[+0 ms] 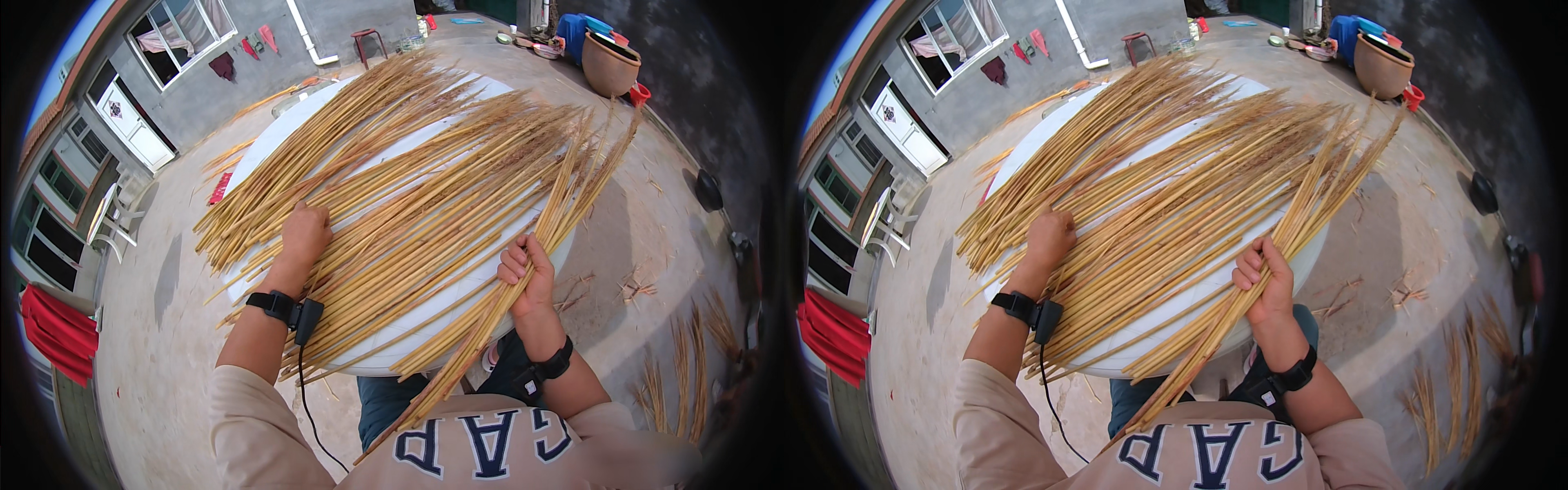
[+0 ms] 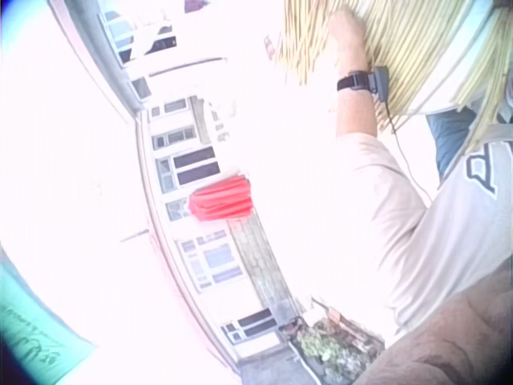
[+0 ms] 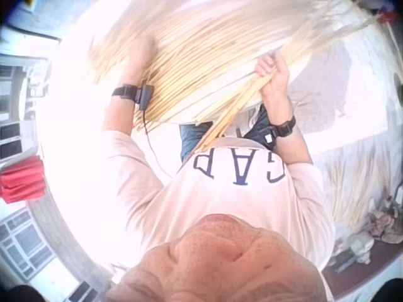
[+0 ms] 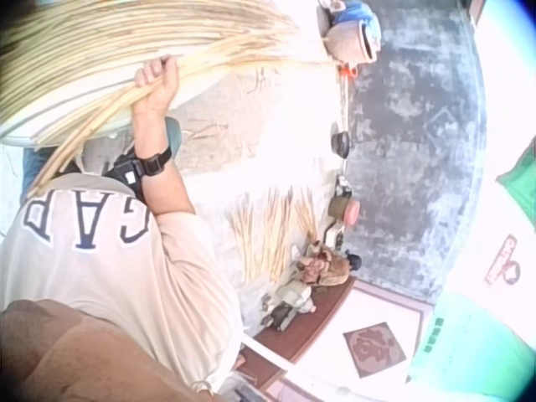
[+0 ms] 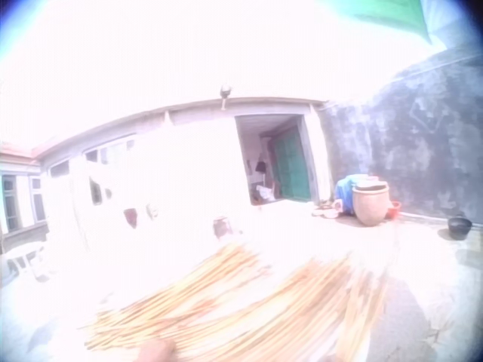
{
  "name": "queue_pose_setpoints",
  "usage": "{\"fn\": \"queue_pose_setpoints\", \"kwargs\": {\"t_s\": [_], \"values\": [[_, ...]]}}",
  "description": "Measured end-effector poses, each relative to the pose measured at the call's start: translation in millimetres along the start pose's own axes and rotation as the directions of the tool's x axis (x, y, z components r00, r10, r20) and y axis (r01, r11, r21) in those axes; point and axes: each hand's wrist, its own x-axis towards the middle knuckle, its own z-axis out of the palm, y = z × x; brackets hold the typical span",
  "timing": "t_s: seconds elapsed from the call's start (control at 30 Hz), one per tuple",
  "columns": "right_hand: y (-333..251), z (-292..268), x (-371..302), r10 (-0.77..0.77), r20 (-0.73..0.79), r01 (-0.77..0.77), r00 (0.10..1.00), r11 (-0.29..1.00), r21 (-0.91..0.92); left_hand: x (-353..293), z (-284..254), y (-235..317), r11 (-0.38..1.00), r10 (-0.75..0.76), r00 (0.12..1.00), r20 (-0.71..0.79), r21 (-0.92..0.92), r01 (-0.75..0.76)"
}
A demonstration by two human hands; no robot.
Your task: The person sorts and arranges a large pile of thin wooden sticks on a white round table. They repeatedly pick up bundles of sticks, align them, and place them back on the table to create a neat stack.
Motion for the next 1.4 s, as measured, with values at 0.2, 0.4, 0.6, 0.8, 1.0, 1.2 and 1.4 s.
{"fn": "queue_pose_setpoints", "kwargs": {"t_s": [0.2, 0.4, 0.6, 0.8, 1.0, 1.2, 1.4], "values": [[0.9, -1.3, 2.1, -0.003, 0.020, 0.003, 1.000, 1.000, 0.015, 5.3, -8.5, -12.9, 0.992, -0.101, 0.984, -0.145, -0.086, 0.089], [-1.6, -0.1, 0.6, -0.013, -0.010, 0.014, 1.000, 1.000, 0.020, -0.6, -58.9, -14.2, 0.996, -0.071, 0.848, -0.525, 0.010, 0.090], [1.6, 1.3, 0.5, 0.013, -0.041, -0.012, 0.999, 0.999, 0.033, -18.4, -82.5, 23.1, 0.815, -0.300, 0.904, -0.303, -0.574, 0.078], [2.2, 0.8, -4.9, -0.041, -0.028, 0.041, 0.999, 0.999, -0.012, -52.3, -100.3, 145.6, 0.477, 0.108, 0.944, 0.311, -0.850, 0.226], [6.5, -6.1, 2.7, -0.075, -0.035, 0.075, 0.997, 0.997, 0.013, -76.7, -79.8, 181.9, 0.579, 0.364, 0.909, 0.203, -0.813, -0.051], [5.5, 22.2, -3.7, -0.104, -0.253, 0.099, 0.962, 0.995, -0.033, -51.0, -88.2, 143.0, 0.643, 0.268, 0.908, 0.321, -0.762, 0.079], [7.0, -2.1, 4.3, -0.049, -0.023, 0.051, 0.999, 0.996, 0.074, -21.0, -50.5, 13.4, 0.652, -0.272, 0.942, 0.197, -0.683, 0.331]]}}
